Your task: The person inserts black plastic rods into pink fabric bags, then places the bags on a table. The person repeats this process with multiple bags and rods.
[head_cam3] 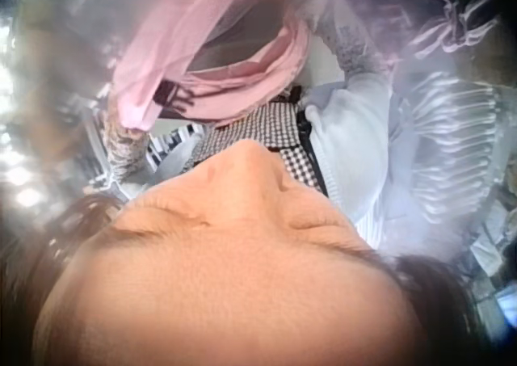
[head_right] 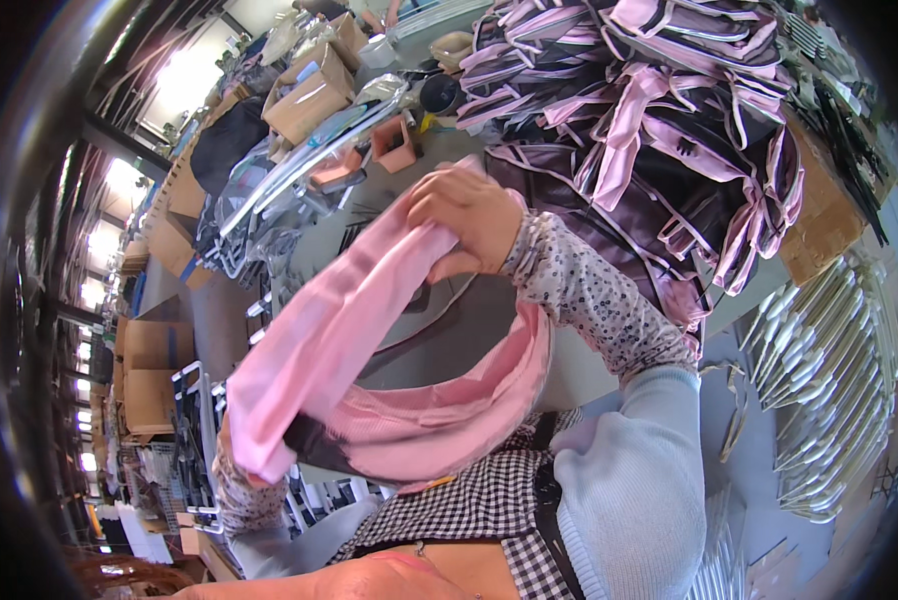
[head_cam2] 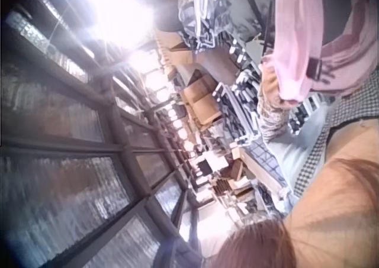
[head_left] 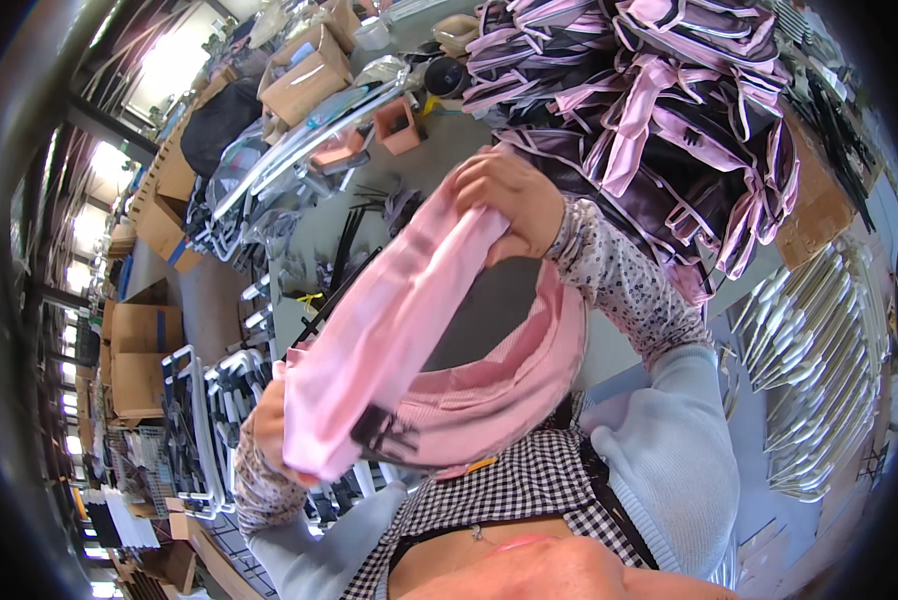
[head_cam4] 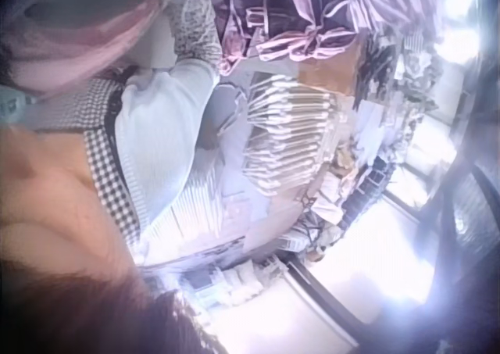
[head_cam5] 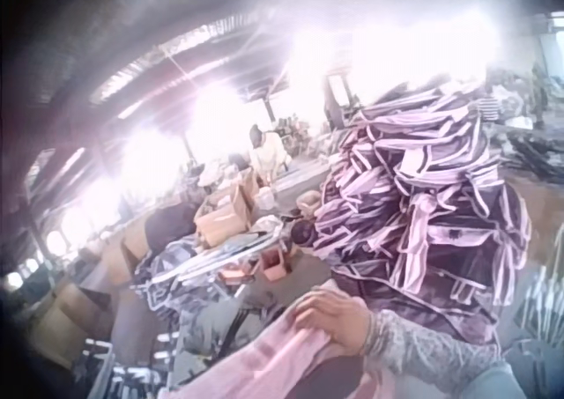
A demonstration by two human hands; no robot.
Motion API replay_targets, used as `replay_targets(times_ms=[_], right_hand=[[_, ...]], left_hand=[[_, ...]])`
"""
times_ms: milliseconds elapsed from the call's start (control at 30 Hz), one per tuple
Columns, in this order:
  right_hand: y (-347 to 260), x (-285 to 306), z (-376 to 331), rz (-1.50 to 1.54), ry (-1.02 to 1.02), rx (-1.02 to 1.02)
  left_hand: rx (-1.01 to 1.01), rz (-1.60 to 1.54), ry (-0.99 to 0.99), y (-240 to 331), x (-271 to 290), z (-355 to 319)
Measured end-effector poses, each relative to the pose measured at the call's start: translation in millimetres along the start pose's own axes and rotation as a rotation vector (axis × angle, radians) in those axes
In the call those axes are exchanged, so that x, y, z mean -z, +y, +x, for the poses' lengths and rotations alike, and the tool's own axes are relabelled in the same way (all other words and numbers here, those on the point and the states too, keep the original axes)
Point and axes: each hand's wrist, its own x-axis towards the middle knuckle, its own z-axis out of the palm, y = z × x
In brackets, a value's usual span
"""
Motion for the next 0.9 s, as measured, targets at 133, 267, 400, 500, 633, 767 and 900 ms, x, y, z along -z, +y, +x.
replay_targets(times_ms=[133, 267, 400, 500, 633, 767, 900], right_hand=[[-7, 17, -11, 0.131, -0.131, -0.076], [-22, 48, -7, -0.034, -0.164, 0.088], [-38, 35, -15, -0.043, -0.107, 0.126], [-52, 33, -12, -0.020, -0.116, 0.179], [-55, 42, -27, 0.037, -0.127, 0.176], [-55, 62, -40, 0.033, -0.086, 0.094], [-66, 50, -52, 0.074, -0.080, -0.001]], left_hand=[[0.245, 0.169, 0.003, 35, -18, 9], [-0.097, 0.101, -0.230, 18, -24, 37], [-0.085, 0.036, -0.280, 9, -49, 56], [-0.049, 0.079, -0.386, 4, -81, 78], [0.015, 0.108, -0.247, -17, -106, 75], [0.394, 0.167, -0.077, -84, -89, -5], [0.272, 0.224, -0.068, -121, -123, 3]])
